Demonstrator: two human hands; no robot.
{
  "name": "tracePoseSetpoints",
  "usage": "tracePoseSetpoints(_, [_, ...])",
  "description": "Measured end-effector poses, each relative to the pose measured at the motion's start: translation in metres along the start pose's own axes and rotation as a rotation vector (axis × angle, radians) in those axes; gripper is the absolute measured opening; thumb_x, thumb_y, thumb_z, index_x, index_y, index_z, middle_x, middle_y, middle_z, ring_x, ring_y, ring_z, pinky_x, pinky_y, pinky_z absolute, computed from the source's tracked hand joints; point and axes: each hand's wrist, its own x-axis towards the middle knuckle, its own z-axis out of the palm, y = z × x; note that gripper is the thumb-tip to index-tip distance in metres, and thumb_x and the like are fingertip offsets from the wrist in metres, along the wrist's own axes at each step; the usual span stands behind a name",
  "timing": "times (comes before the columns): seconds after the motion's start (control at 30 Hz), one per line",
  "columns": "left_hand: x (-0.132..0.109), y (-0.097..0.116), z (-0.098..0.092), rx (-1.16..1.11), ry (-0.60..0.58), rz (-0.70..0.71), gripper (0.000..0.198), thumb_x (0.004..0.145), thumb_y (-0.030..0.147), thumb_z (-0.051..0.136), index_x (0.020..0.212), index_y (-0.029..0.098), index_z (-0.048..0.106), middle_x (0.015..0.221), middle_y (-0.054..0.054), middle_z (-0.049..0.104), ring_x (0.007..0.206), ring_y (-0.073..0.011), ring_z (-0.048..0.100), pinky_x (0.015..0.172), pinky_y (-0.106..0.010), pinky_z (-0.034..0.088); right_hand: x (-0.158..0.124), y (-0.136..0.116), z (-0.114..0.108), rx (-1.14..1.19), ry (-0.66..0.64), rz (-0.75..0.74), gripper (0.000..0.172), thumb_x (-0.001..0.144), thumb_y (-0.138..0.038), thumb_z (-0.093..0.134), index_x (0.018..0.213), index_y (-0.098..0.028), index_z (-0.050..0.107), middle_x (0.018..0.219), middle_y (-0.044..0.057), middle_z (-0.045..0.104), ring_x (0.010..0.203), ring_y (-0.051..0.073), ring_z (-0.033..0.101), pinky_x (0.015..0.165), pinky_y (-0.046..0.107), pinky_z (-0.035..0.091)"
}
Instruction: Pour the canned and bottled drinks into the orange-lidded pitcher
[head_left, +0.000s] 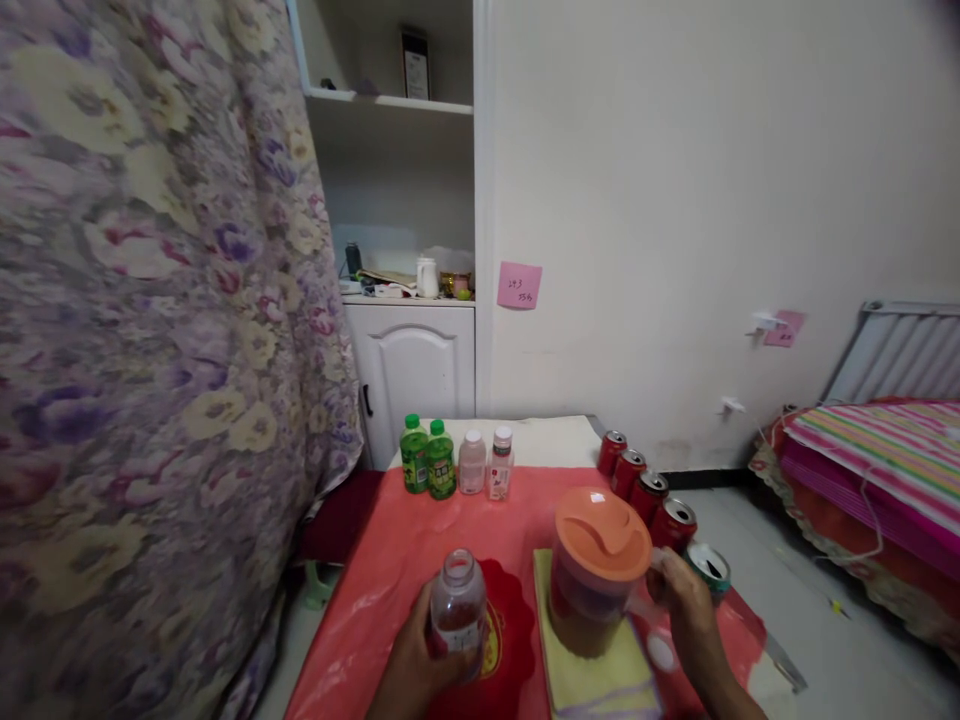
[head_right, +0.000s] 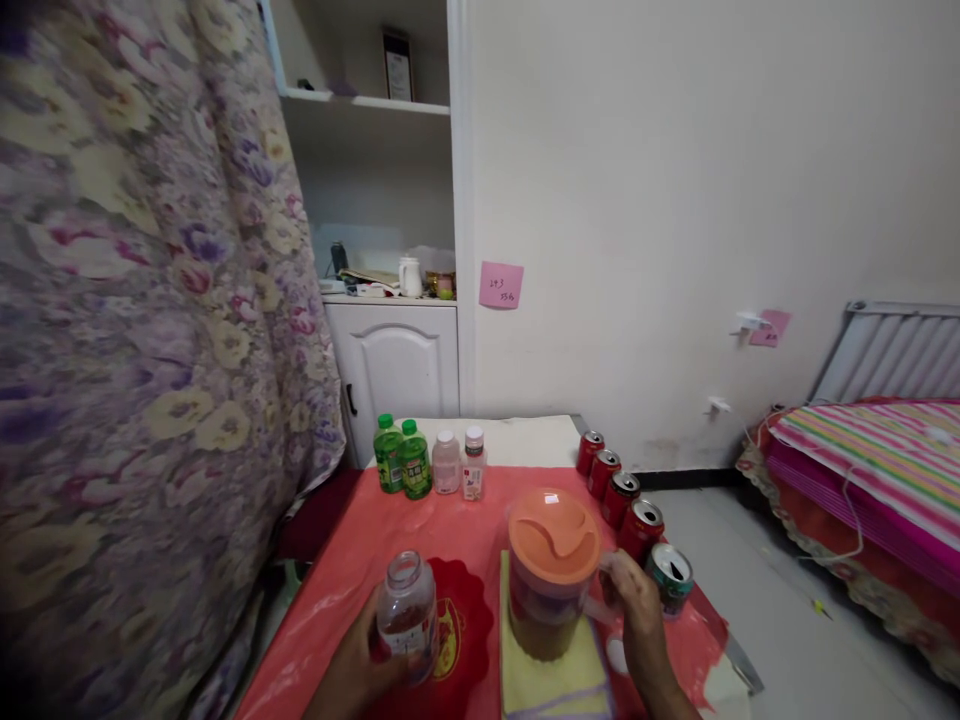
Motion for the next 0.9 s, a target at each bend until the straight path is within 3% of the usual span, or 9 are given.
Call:
tracePoseSetpoints(0.13, [-0.004, 0.011, 0.004, 0.036, 0.047, 0.014, 0.069, 0.054, 0.031, 0.083, 0.118, 0.018, 0.060, 0.103, -0.006, 0.079, 0.095, -0.0298, 0.072, 0.082, -0.033, 0.057, -0.005, -0.002, -0.024, -0.072, -0.071, -0.023, 0.040, 0.077, -0.059, 0.071, 0.094, -0.022, 0.072, 0.091, 0.003, 0.071, 0.088, 0.025, 0.064, 0.079, 0.034, 0.051])
tracePoseSetpoints(0.23, [-0.007, 0.021, 0.006, 0.027, 0.051, -0.006, 0.068, 0.054, 0.031, 0.084, 0.118, 0.020, 0.061, 0.102, -0.005, 0.080, 0.094, -0.0299, 0.074, 0.083, -0.034, 0.059, -0.014, 0.011, -0.050, -0.220, -0.084, -0.027, 0.044, 0.079, -0.052, 0.070, 0.113, -0.025, 0.070, 0.113, 0.007, 0.073, 0.109, 0.029, 0.066, 0.094, 0.040, 0.052])
tracePoseSetpoints(0.4, [-0.009, 0.031, 0.007, 0.035, 0.054, -0.021, 0.073, 0.051, 0.035, 0.088, 0.117, 0.018, 0.062, 0.106, -0.008, 0.081, 0.100, -0.0326, 0.074, 0.087, -0.035, 0.060, -0.029, 0.061, -0.080, -0.543, -0.068, 0.096, 0.040, 0.067, -0.045, 0.074, 0.101, -0.024, 0.076, 0.108, 0.014, 0.078, 0.091, 0.035, 0.073, 0.081, 0.047, 0.059])
tracePoseSetpoints(0.5, [-0.010, 0.030, 0.007, 0.016, 0.053, -0.013, 0.070, 0.053, 0.032, 0.084, 0.117, 0.018, 0.061, 0.105, -0.008, 0.080, 0.099, -0.0317, 0.073, 0.085, -0.035, 0.059, -0.035, 0.088, -0.083, -0.604, -0.117, 0.093, 0.046, 0.061, -0.035, 0.075, 0.104, -0.020, 0.076, 0.109, 0.015, 0.077, 0.105, 0.037, 0.071, 0.094, 0.047, 0.057])
tracePoseSetpoints(0.6, [-0.010, 0.025, 0.007, -0.014, 0.051, -0.011, 0.067, 0.053, 0.026, 0.080, 0.116, 0.018, 0.060, 0.102, -0.006, 0.079, 0.096, -0.0295, 0.071, 0.084, -0.034, 0.057, -0.039, 0.102, -0.079, -0.720, -0.193, 0.069, 0.054, 0.066, -0.033, 0.067, 0.117, -0.015, 0.071, 0.116, 0.015, 0.073, 0.113, 0.034, 0.069, 0.100, 0.045, 0.054])
tracePoseSetpoints(0.67, [-0.009, 0.020, 0.005, -0.006, 0.044, -0.006, 0.066, 0.053, 0.026, 0.079, 0.116, 0.018, 0.060, 0.100, -0.006, 0.078, 0.096, -0.0300, 0.071, 0.085, -0.034, 0.056, -0.040, 0.106, -0.076, -0.780, -0.229, 0.062, 0.051, 0.071, -0.034, 0.063, 0.119, -0.017, 0.070, 0.117, 0.015, 0.071, 0.110, 0.033, 0.070, 0.097, 0.044, 0.055])
tracePoseSetpoints(0.8, [-0.006, 0.013, 0.002, 0.045, 0.006, -0.013, 0.069, 0.052, 0.028, 0.079, 0.118, 0.017, 0.058, 0.108, -0.009, 0.077, 0.103, -0.0338, 0.069, 0.090, -0.037, 0.053, -0.036, 0.106, -0.069, -0.843, -0.262, 0.058, 0.035, 0.078, -0.039, 0.058, 0.104, -0.022, 0.073, 0.106, 0.012, 0.071, 0.098, 0.031, 0.073, 0.088, 0.043, 0.056])
tracePoseSetpoints(0.9, [-0.006, 0.012, 0.001, 0.050, -0.034, -0.025, 0.077, 0.053, 0.027, 0.079, 0.125, 0.014, 0.055, 0.118, -0.014, 0.074, 0.109, -0.0369, 0.067, 0.095, -0.041, 0.052, -0.036, 0.096, -0.065, -0.856, -0.214, 0.061, 0.029, 0.076, -0.038, 0.058, 0.096, -0.023, 0.072, 0.101, 0.011, 0.073, 0.093, 0.031, 0.073, 0.086, 0.043, 0.056])
